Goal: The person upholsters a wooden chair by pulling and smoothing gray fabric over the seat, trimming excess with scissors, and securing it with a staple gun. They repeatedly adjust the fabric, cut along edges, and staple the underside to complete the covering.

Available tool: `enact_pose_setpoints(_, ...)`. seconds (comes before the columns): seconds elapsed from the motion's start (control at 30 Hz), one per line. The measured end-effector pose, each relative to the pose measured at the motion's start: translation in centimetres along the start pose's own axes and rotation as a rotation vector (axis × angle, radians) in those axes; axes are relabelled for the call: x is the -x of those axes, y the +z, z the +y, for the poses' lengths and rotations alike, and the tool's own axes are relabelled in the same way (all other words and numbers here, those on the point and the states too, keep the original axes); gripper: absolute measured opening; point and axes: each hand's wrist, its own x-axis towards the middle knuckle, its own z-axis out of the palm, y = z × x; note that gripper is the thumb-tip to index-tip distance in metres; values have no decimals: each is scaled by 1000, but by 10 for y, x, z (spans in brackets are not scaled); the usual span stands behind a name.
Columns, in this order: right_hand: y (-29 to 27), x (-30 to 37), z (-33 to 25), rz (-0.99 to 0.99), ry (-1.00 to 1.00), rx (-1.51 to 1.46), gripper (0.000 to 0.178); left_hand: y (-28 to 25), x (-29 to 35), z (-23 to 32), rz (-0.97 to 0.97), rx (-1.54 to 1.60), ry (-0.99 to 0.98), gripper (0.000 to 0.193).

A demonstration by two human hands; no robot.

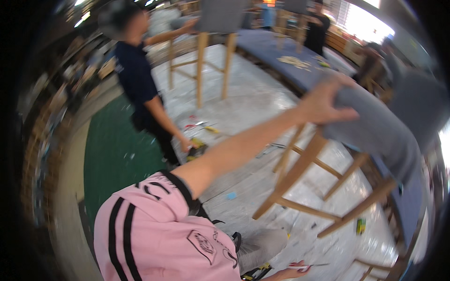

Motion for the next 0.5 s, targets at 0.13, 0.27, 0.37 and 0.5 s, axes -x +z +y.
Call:
enact_pose_setpoints(0.13, 59, 67, -25, -364, -27, 3, 49, 5, 2, -18, -71, -5, 56, 100)
enact_pose_setpoints(0.27, 88, 89, -35, -595, -35, 73, 47, 9, 3, -29, -263, 63, -37, 113)
enact_pose_setpoints(0.37, 117, 86, -43, -742, -50, 109, 46, 24, -3, -29, -288, -73, -34, 125)
enact_pose_setpoints(0.5, 145, 97, -48, -883, -67, 151, 44, 31, -9, -36, -315, -102, -73, 131)
